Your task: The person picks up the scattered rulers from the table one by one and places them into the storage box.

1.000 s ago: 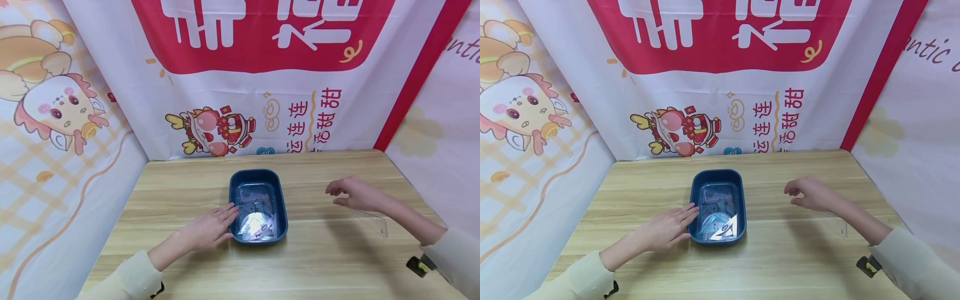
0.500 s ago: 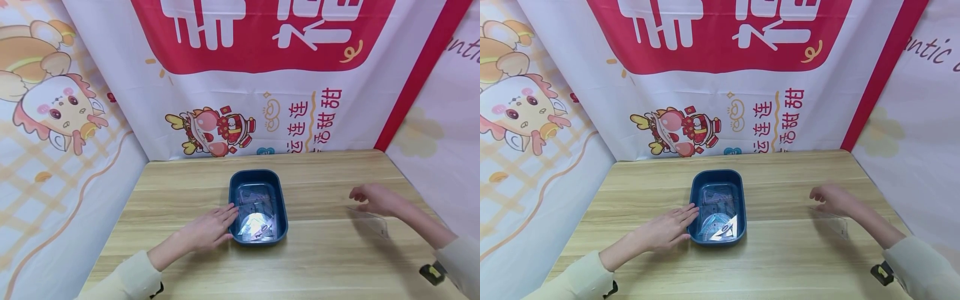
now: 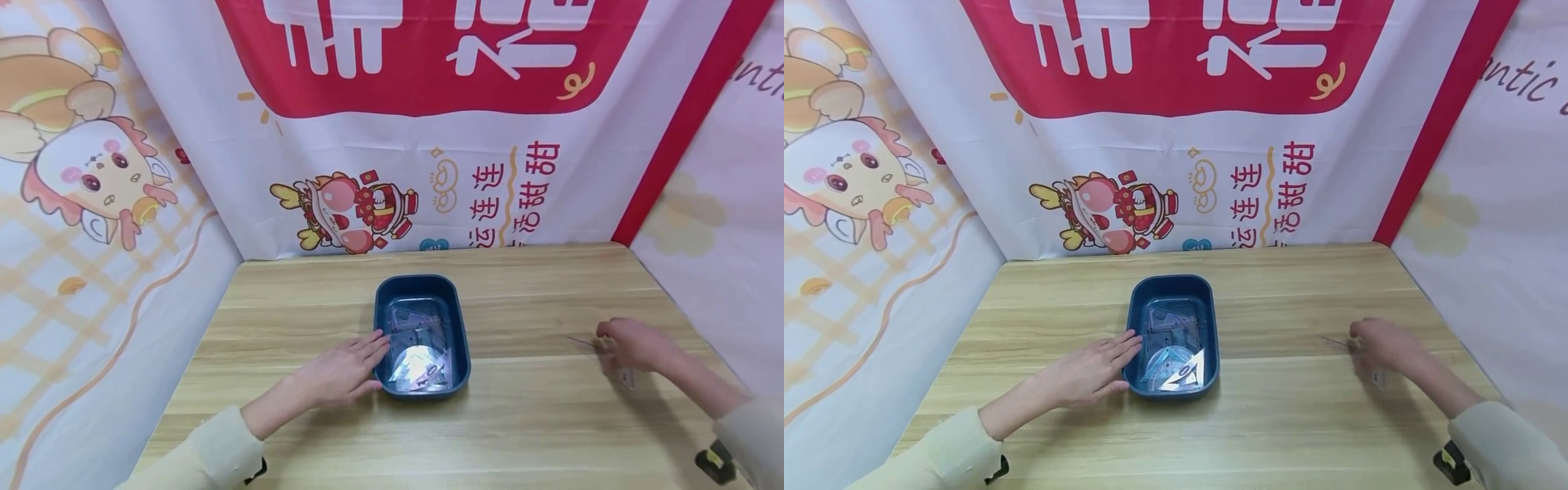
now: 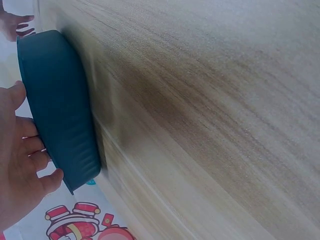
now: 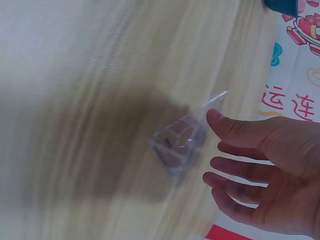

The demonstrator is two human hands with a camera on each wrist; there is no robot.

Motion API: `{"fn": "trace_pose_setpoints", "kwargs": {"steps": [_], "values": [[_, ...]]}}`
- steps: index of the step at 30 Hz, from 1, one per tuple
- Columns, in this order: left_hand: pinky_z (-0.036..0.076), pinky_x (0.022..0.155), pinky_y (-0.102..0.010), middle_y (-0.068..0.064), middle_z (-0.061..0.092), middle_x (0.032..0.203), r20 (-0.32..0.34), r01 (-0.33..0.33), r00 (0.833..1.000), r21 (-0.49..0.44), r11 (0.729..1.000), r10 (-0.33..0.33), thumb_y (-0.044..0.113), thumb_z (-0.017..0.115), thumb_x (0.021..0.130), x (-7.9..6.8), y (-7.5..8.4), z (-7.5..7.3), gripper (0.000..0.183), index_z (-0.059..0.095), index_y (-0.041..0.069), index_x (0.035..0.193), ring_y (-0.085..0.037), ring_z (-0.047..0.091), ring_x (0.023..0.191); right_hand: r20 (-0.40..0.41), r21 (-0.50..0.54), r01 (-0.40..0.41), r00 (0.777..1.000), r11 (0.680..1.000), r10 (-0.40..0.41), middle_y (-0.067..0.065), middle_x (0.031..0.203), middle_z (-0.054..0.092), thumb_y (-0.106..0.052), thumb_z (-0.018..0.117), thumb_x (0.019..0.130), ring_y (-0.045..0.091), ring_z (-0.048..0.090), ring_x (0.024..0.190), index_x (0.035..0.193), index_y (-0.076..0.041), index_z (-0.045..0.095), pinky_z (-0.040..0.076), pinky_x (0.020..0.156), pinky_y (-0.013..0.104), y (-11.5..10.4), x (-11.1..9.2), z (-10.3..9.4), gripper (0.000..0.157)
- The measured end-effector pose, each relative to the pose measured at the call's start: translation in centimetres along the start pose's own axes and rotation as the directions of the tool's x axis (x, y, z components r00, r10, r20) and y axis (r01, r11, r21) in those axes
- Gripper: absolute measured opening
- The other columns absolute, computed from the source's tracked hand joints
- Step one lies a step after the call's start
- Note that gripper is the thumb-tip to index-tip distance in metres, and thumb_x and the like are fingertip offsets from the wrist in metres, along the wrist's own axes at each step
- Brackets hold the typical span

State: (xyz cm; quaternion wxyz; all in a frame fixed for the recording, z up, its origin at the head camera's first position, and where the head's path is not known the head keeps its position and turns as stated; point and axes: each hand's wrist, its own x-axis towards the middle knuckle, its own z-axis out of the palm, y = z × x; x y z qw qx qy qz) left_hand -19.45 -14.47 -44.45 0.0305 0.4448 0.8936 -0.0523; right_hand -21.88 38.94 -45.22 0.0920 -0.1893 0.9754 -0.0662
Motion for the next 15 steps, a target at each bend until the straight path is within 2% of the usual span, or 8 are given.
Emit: {"fn": "trace_pose_setpoints", "kwargs": {"steps": [7, 15], "values": [[0.028, 0.111, -0.045, -0.01, 0.027, 0.153, 0.021, 0.012, 1.0, -0.006, 1.0, -0.012, 0.049, 0.035, 0.097, 0.0, -0.1, -0.2, 0.066, 0.03, 0.005, 0.145, -0.026, 0.018, 0.143, -0.011, 0.007, -0.009, 1.0, 1.0, 0.009, -0.001, 0.078, 0.06, -0.019, 0.083, 0.058, 0.016, 0.055, 0.07, 0.088, -0.01, 0.061, 0.046, 0.056, 0.034, 0.8, 0.1, 1.9, 0.039], [0.026, 0.112, -0.045, -0.009, 0.024, 0.154, 0.003, 0.021, 1.0, 0.014, 1.0, -0.021, 0.05, 0.033, 0.098, 0.0, 0.1, 0.0, 0.066, 0.027, 0.006, 0.147, -0.025, 0.017, 0.143, -0.022, 0.045, -0.033, 0.999, 0.998, 0.034, 0.001, 0.077, 0.058, -0.014, 0.083, 0.055, 0.016, 0.053, 0.068, 0.087, -0.008, 0.058, 0.045, 0.056, 0.034, 1.0, 0.1, 2.2, 0.041]]}}
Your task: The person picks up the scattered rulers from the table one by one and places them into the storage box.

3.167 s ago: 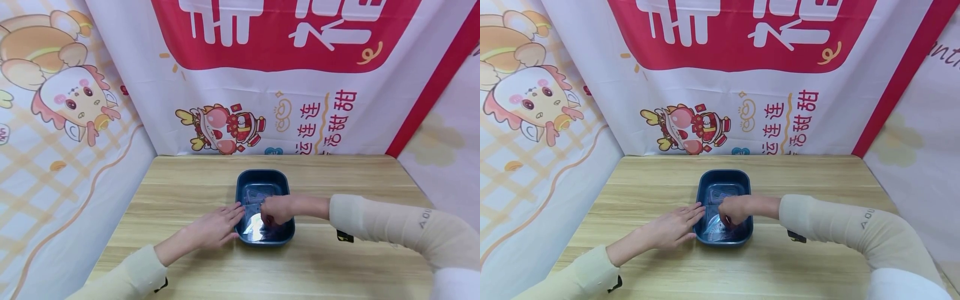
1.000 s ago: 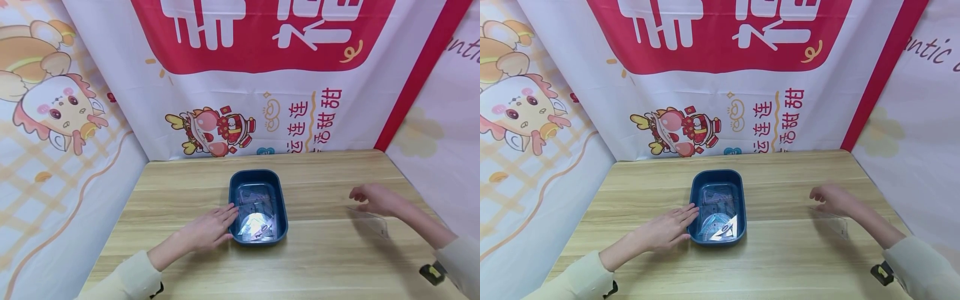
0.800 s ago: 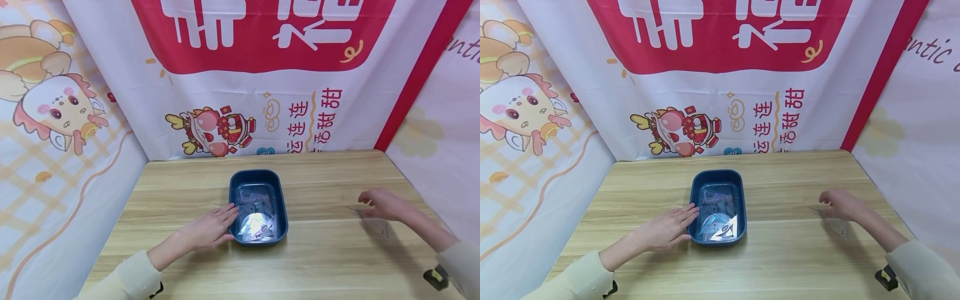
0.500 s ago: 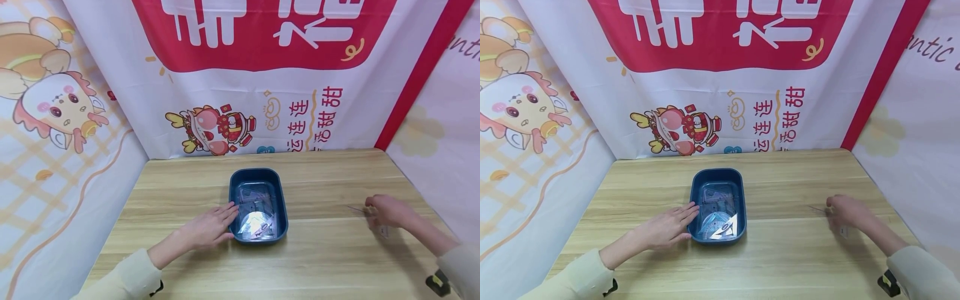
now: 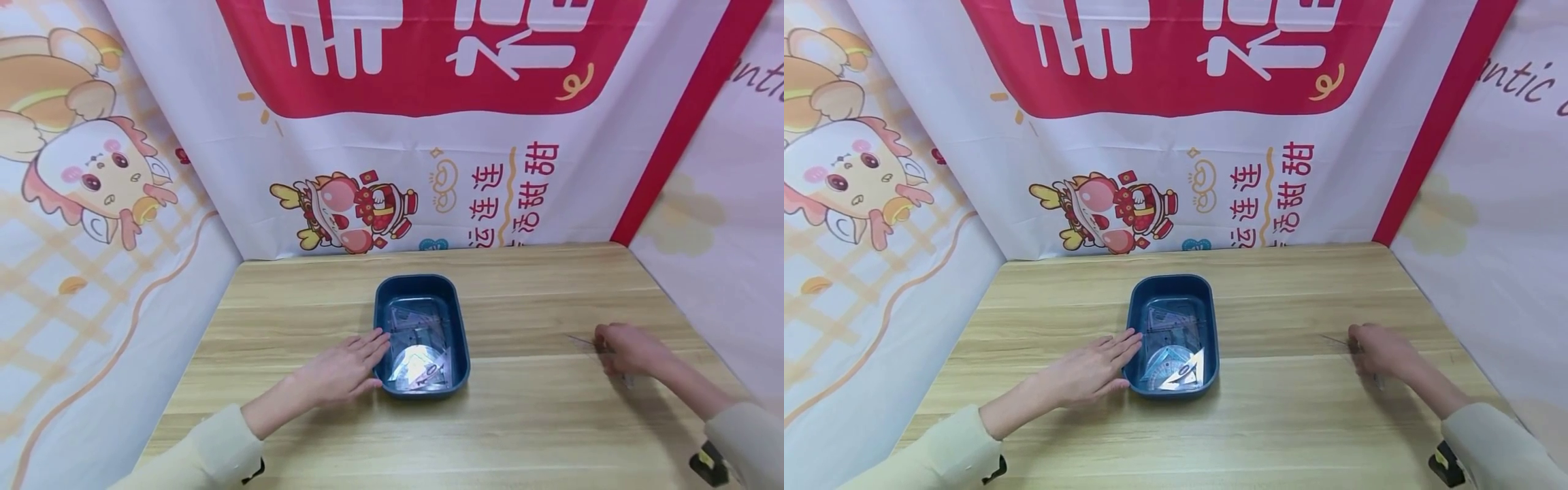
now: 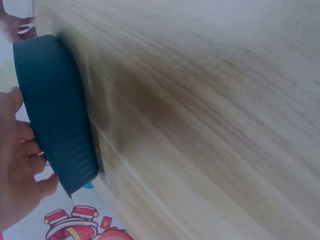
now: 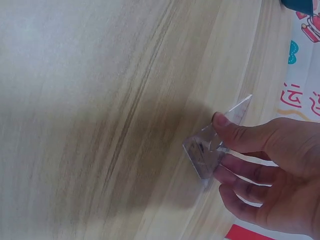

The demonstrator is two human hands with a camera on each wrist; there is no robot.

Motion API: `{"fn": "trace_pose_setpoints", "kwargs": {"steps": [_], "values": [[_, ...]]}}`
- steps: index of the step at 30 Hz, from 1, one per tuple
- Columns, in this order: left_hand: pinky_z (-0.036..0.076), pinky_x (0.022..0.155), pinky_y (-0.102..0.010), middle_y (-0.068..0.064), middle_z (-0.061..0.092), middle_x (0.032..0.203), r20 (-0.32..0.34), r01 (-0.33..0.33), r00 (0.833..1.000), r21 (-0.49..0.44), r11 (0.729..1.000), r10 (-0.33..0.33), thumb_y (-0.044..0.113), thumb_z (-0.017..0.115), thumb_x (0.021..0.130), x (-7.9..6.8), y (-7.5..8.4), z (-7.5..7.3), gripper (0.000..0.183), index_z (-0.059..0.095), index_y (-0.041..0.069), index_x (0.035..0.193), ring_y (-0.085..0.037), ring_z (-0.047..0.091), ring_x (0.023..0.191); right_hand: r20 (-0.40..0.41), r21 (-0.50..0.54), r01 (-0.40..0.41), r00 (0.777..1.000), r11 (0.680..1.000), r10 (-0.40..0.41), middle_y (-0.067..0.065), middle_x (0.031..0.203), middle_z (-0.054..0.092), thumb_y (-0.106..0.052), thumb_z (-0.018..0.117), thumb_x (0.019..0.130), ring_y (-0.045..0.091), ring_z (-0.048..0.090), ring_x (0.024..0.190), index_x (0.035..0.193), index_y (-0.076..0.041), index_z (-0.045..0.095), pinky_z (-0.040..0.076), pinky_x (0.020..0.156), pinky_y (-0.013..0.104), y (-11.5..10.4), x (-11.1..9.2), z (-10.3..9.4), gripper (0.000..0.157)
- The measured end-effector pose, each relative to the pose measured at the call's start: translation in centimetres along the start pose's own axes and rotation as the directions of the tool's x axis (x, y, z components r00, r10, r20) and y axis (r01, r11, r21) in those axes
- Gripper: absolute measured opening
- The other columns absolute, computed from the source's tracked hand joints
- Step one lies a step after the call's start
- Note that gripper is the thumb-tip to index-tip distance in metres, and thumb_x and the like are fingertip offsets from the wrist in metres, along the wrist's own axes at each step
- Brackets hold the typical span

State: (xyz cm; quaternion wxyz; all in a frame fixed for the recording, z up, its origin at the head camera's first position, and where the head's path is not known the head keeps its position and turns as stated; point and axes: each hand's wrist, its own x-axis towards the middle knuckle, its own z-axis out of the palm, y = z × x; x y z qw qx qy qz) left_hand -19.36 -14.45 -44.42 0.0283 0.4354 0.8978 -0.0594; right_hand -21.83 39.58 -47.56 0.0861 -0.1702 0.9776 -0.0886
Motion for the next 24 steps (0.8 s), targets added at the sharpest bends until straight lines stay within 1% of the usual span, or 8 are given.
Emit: {"fn": "trace_pose_setpoints", "kwargs": {"steps": [2, 4, 7, 10, 12, 16, 20, 24], "values": [[0.026, 0.112, -0.045, -0.008, 0.023, 0.154, -0.003, 0.003, 1.0, 0.009, 1.0, -0.003, 0.05, 0.033, 0.098, 0.0, 0.0, 0.1, 0.066, 0.026, 0.007, 0.147, -0.025, 0.016, 0.143, -0.003, 0.0, 0.008, 1.0, 1.0, -0.008, 0.001, 0.075, 0.056, -0.014, 0.083, 0.054, 0.015, 0.051, 0.067, 0.084, -0.008, 0.058, 0.043, 0.055, 0.032, 0.0, -0.1, 0.0, 0.039], [0.026, 0.112, -0.045, -0.008, 0.023, 0.154, -0.005, 0.004, 1.0, 0.016, 1.0, -0.004, 0.05, 0.032, 0.098, 0.0, 0.1, 0.2, 0.066, 0.026, 0.007, 0.147, -0.025, 0.016, 0.143, -0.008, -0.002, 0.018, 1.0, 1.0, -0.018, -0.002, 0.072, 0.053, -0.012, 0.082, 0.055, 0.013, 0.047, 0.064, 0.078, -0.011, 0.057, 0.04, 0.054, 0.03, 0.0, -0.2, 0.0, 0.034], [0.026, 0.112, -0.045, -0.008, 0.024, 0.154, -0.009, 0.004, 1.0, 0.028, 1.0, -0.003, 0.049, 0.032, 0.098, -0.1, 0.2, 0.3, 0.065, 0.027, 0.007, 0.147, -0.025, 0.016, 0.143, -0.025, -0.004, 0.062, 0.998, 0.998, -0.062, -0.007, 0.062, 0.046, -0.004, 0.075, 0.056, 0.009, 0.041, 0.058, 0.065, -0.015, 0.054, 0.033, 0.05, 0.025, -0.2, -0.3, 0.0, 0.026], [0.025, 0.112, -0.045, -0.009, 0.024, 0.154, -0.013, 0.005, 1.0, 0.017, 1.0, -0.004, 0.048, 0.033, 0.098, -0.1, 0.3, 0.3, 0.064, 0.027, 0.006, 0.146, -0.026, 0.016, 0.143, -0.038, -0.004, 0.096, 0.995, 0.995, -0.096, -0.011, 0.057, 0.042, 0.002, 0.069, 0.057, 0.005, 0.038, 0.055, 0.059, -0.018, 0.052, 0.029, 0.048, 0.022, -0.3, -0.4, -0.2, 0.027], [0.025, 0.113, -0.046, -0.009, 0.023, 0.154, -0.011, 0.007, 1.0, 0.012, 1.0, -0.007, 0.047, 0.033, 0.099, -0.1, 0.3, 0.3, 0.064, 0.027, 0.006, 0.147, -0.026, 0.016, 0.143, -0.037, -0.005, 0.102, 0.994, 0.995, -0.102, -0.012, 0.056, 0.041, 0.001, 0.07, 0.06, 0.004, 0.037, 0.055, 0.059, -0.019, 0.053, 0.029, 0.048, 0.022, -0.3, -0.4, -0.3, 0.027], [0.024, 0.113, -0.046, -0.009, 0.023, 0.154, -0.017, 0.007, 1.0, 0.011, 1.0, -0.007, 0.046, 0.034, 0.099, -0.2, 0.4, 0.2, 0.063, 0.027, 0.006, 0.147, -0.026, 0.016, 0.143, -0.025, 0.02, 0.09, 0.996, 0.996, -0.09, -0.011, 0.058, 0.048, -0.001, 0.072, 0.062, 0.003, 0.041, 0.056, 0.061, -0.018, 0.056, 0.034, 0.049, 0.021, -0.4, -0.4, -0.6, 0.024], [0.025, 0.112, -0.046, -0.009, 0.024, 0.154, -0.022, 0.007, 1.0, 0.014, 1.0, -0.006, 0.046, 0.034, 0.099, -0.2, 0.3, 0.1, 0.063, 0.026, 0.006, 0.147, -0.026, 0.017, 0.143, -0.011, 0.077, 0.068, 0.998, 0.995, -0.067, -0.009, 0.06, 0.054, 0.007, 0.065, 0.063, 0.003, 0.045, 0.056, 0.064, -0.017, 0.061, 0.038, 0.049, 0.02, -0.6, -0.4, -1.2, 0.024], [0.025, 0.112, -0.045, -0.01, 0.025, 0.154, -0.024, 0.002, 1.0, 0.018, 1.0, -0.001, 0.046, 0.034, 0.099, -0.2, 0.3, 0.1, 0.063, 0.026, 0.006, 0.147, -0.026, 0.017, 0.143, -0.032, 0.119, 0.094, 0.995, 0.988, -0.091, -0.01, 0.058, 0.053, 0.011, 0.061, 0.063, 0.001, 0.044, 0.055, 0.064, -0.015, 0.062, 0.038, 0.049, 0.019, -1.0, -0.4, -1.8, 0.027]]}}
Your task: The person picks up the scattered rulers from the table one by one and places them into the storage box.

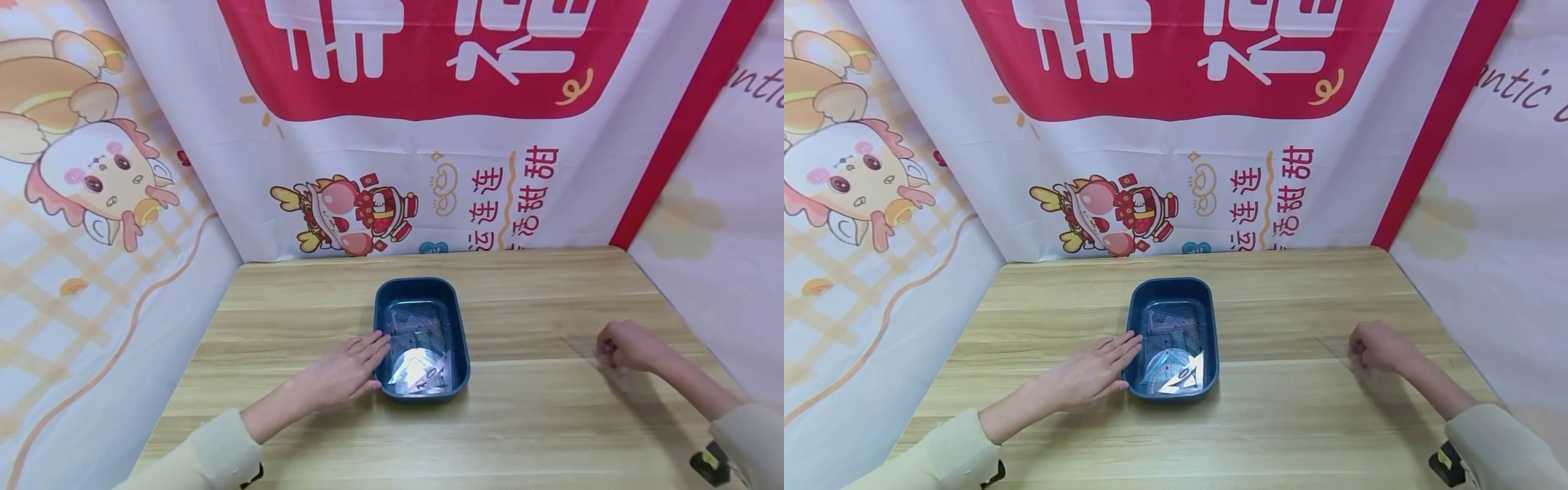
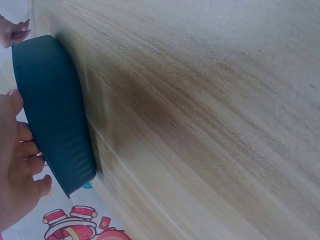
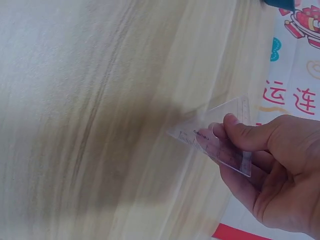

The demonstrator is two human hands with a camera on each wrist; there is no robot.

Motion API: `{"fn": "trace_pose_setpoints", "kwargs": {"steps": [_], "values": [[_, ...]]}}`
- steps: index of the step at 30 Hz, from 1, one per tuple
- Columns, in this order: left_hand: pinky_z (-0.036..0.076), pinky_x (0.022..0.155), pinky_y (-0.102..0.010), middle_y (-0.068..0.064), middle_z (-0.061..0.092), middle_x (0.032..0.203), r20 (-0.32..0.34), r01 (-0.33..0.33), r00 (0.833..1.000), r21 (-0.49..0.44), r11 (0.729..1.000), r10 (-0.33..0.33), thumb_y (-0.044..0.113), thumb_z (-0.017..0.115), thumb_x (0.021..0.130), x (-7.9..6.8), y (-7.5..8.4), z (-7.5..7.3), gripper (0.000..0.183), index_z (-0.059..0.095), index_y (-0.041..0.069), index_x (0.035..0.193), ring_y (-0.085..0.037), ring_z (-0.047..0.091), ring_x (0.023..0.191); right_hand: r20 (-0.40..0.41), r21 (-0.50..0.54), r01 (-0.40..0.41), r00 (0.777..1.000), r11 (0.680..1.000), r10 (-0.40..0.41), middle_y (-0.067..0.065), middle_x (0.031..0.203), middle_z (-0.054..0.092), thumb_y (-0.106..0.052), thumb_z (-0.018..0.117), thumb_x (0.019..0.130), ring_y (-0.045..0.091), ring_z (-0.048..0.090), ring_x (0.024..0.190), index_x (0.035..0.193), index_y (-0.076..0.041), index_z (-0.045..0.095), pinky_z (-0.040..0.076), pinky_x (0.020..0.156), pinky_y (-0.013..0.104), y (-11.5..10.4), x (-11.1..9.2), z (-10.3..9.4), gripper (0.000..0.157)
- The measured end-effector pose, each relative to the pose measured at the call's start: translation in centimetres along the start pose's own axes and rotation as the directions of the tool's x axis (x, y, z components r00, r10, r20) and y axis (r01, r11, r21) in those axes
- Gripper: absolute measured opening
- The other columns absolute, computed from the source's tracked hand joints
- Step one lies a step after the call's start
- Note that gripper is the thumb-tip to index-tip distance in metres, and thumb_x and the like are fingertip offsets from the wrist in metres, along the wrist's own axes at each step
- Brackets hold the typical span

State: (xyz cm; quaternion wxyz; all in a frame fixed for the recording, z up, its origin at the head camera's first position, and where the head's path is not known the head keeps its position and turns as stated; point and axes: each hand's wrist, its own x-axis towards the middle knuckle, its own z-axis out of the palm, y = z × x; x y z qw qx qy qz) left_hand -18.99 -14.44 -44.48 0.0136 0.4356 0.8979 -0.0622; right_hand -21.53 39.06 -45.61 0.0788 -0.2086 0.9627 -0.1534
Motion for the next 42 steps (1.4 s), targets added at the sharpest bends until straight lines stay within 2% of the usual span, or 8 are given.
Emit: {"fn": "trace_pose_setpoints", "kwargs": {"steps": [6, 13, 19, 33, 42], "values": [[0.024, 0.113, -0.045, -0.009, 0.023, 0.154, 0.013, 0.007, 1.0, 0.002, 1.0, -0.007, 0.046, 0.033, 0.099, -0.1, 0.0, 0.0, 0.063, 0.025, 0.006, 0.147, -0.026, 0.016, 0.143, -0.01, 0.045, 0.052, 0.999, 0.998, -0.051, -0.01, 0.054, 0.054, 0.012, 0.056, 0.064, -0.004, 0.047, 0.049, 0.061, -0.015, 0.059, 0.041, 0.049, 0.017, -0.5, 0.3, -0.5, 0.027], [0.024, 0.113, -0.045, -0.009, 0.023, 0.154, 0.021, 0.014, 1.0, 0.01, 1.0, -0.014, 0.047, 0.033, 0.099, 0.1, -0.1, 0.0, 0.063, 0.027, 0.006, 0.147, -0.026, 0.016, 0.143, 0.008, 0.115, 0.057, 0.998, 0.992, -0.058, -0.008, 0.057, 0.058, 0.009, 0.058, 0.076, -0.001, 0.054, 0.052, 0.063, -0.012, 0.06, 0.046, 0.05, 0.018, -1.3, 0.8, -1.3, 0.024], [0.024, 0.113, -0.045, -0.009, 0.023, 0.154, 0.023, 0.013, 1.0, 0.006, 1.0, -0.013, 0.047, 0.033, 0.099, 0.1, -0.2, 0.1, 0.063, 0.028, 0.006, 0.146, -0.026, 0.016, 0.143, 0.018, 0.19, 0.078, 0.996, 0.979, -0.083, -0.004, 0.058, 0.06, 0.011, 0.055, 0.079, 0.003, 0.059, 0.053, 0.065, -0.007, 0.059, 0.05, 0.05, 0.021, -2.2, 1.0, -2.1, 0.023], [0.026, 0.112, -0.047, -0.01, 0.025, 0.153, 0.014, 0.008, 1.0, 0.011, 1.0, -0.008, 0.047, 0.034, 0.098, 0.2, -0.1, 0.0, 0.064, 0.03, 0.005, 0.146, -0.026, 0.018, 0.143, -0.042, 0.052, 0.119, 0.992, 0.992, -0.117, -0.013, 0.058, 0.057, 0.006, 0.057, 0.081, -0.004, 0.049, 0.056, 0.066, -0.014, 0.06, 0.041, 0.053, 0.018, -4.7, 1.5, -3.2, 0.026], [0.025, 0.112, -0.046, -0.009, 0.025, 0.153, 0.015, 0.012, 1.0, 0.009, 1.0, -0.013, 0.048, 0.034, 0.098, 0.1, 0.1, 0.0, 0.064, 0.03, 0.005, 0.145, -0.025, 0.017, 0.143, -0.055, 0.059, 0.156, 0.987, 0.986, -0.153, -0.013, 0.06, 0.058, 0.005, 0.059, 0.082, -0.004, 0.05, 0.057, 0.069, -0.014, 0.062, 0.043, 0.055, 0.018, -7.3, 2.1, -3.9, 0.023]]}}
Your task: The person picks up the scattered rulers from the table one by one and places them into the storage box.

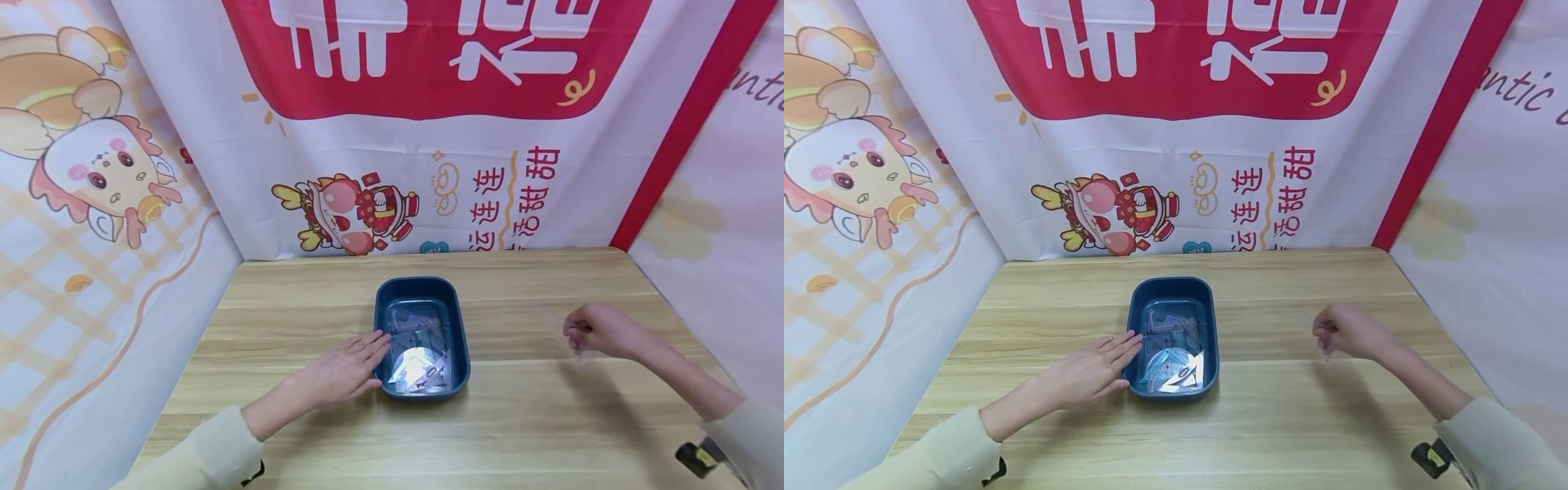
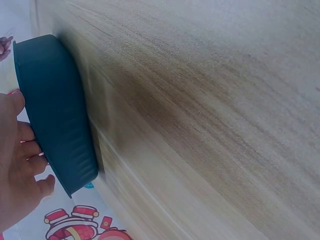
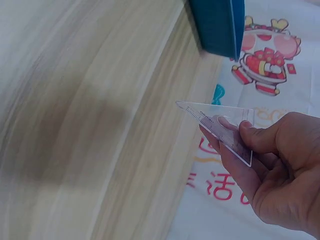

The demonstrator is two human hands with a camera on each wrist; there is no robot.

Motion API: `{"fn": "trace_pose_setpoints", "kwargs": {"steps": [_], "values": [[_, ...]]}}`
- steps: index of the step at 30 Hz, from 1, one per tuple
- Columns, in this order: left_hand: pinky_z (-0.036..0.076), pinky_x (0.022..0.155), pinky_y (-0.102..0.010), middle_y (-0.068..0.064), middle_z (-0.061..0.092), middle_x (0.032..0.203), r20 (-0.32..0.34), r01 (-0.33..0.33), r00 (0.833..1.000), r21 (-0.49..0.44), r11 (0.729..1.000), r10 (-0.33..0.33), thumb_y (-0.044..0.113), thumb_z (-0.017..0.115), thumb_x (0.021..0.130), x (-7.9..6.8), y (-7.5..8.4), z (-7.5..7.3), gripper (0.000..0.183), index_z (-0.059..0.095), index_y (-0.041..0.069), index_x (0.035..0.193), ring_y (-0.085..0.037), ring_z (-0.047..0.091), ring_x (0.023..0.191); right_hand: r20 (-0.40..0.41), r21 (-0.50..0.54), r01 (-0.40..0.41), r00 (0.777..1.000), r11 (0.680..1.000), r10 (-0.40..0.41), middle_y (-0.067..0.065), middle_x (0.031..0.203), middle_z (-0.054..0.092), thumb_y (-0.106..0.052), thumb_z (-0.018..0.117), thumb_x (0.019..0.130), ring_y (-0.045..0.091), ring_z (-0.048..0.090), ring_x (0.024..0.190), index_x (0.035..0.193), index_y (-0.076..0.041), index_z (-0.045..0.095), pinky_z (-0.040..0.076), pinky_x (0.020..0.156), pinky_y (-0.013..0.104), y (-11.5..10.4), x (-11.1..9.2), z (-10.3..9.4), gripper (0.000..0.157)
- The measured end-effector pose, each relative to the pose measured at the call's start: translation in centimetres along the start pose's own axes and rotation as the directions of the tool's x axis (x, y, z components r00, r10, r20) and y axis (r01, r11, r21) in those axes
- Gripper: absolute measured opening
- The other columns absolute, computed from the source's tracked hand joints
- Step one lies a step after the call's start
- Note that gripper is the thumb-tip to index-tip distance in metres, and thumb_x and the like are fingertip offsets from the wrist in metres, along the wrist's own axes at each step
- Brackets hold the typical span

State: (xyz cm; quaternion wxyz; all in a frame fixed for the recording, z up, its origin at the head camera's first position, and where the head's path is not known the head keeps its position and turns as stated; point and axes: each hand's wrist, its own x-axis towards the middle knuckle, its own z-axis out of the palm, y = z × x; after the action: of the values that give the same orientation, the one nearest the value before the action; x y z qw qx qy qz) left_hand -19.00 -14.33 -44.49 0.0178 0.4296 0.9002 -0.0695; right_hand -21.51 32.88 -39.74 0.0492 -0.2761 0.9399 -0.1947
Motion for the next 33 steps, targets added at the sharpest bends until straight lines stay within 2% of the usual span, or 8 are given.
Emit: {"fn": "trace_pose_setpoints", "kwargs": {"steps": [11, 21, 28, 33], "values": [[0.024, 0.113, -0.045, -0.008, 0.024, 0.154, 0.017, 0.013, 1.0, -0.012, 1.0, -0.013, 0.049, 0.034, 0.098, 0.0, 0.1, 0.0, 0.064, 0.028, 0.007, 0.147, -0.025, 0.016, 0.143, 0.012, 0.016, 0.003, 1.0, 1.0, -0.003, -0.011, 0.061, 0.059, 0.003, 0.062, 0.082, 0.0, 0.052, 0.057, 0.072, -0.012, 0.063, 0.044, 0.053, 0.018, -3.4, 1.8, -0.3, 0.018], [0.026, 0.112, -0.045, -0.009, 0.024, 0.154, -0.003, 0.007, 1.0, -0.004, 1.0, -0.007, 0.048, 0.034, 0.098, 0.0, 0.0, 0.2, 0.064, 0.029, 0.005, 0.146, -0.025, 0.018, 0.143, 0.032, 0.122, 0.022, 0.999, 0.992, -0.026, -0.005, 0.066, 0.065, 0.001, 0.061, 0.086, 0.005, 0.062, 0.06, 0.082, -0.004, 0.065, 0.052, 0.055, 0.018, -5.5, 3.9, -0.1, 0.007], [0.027, 0.112, -0.046, -0.009, 0.024, 0.154, -0.009, -0.001, 1.0, 0.008, 1.0, 0.002, 0.047, 0.033, 0.098, 0.0, -0.1, 0.3, 0.064, 0.03, 0.005, 0.146, -0.025, 0.018, 0.143, 0.124, 0.228, -0.051, 0.992, 0.972, 0.022, 0.003, 0.073, 0.066, 0.001, 0.061, 0.087, 0.012, 0.064, 0.065, 0.089, -0.003, 0.066, 0.055, 0.061, 0.02, -7.2, 5.4, -0.1, 0.007], [0.027, 0.112, -0.046, -0.01, 0.025, 0.153, -0.015, -0.009, 1.0, 0.011, 1.0, 0.009, 0.047, 0.034, 0.099, 0.0, -0.1, 0.2, 0.063, 0.03, 0.004, 0.145, -0.026, 0.019, 0.143, 0.159, 0.287, -0.061, 0.987, 0.956, 0.015, 0.007, 0.075, 0.067, 0.004, 0.056, 0.089, 0.014, 0.065, 0.065, 0.092, 0.0, 0.066, 0.056, 0.06, 0.022, -8.5, 6.6, 0.1, 0.011]]}}
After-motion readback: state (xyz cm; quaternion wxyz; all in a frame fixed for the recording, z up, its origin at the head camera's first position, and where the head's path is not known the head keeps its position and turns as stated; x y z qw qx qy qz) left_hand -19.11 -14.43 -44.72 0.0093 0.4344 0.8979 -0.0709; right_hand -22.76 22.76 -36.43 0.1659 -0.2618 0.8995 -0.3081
